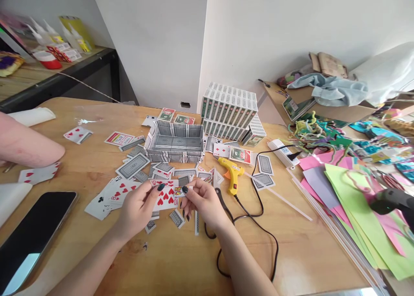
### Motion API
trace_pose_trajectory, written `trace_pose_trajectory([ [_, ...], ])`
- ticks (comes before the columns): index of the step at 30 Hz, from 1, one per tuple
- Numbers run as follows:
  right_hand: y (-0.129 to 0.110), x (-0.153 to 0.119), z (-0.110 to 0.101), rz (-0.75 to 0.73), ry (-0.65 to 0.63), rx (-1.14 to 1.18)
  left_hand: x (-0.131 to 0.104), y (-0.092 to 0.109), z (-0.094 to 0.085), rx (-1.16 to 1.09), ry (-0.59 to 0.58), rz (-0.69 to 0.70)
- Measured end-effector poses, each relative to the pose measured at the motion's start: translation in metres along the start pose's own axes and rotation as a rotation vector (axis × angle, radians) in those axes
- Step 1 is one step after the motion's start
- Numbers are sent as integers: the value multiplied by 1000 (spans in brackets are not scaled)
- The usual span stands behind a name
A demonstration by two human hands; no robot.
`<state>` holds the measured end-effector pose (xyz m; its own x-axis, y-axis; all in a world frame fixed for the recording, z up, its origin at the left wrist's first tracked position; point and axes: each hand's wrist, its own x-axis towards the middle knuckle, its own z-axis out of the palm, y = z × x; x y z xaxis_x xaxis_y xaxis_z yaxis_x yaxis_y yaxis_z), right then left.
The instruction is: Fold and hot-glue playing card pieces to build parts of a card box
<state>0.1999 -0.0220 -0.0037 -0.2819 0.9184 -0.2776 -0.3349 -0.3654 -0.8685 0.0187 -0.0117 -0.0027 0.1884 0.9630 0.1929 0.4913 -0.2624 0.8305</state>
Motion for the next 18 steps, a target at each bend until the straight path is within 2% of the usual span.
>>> trace_pose_trajectory([
  [18, -5, -1, -2, -27, 27, -147, 1, 7, -1, 7, 30, 30],
])
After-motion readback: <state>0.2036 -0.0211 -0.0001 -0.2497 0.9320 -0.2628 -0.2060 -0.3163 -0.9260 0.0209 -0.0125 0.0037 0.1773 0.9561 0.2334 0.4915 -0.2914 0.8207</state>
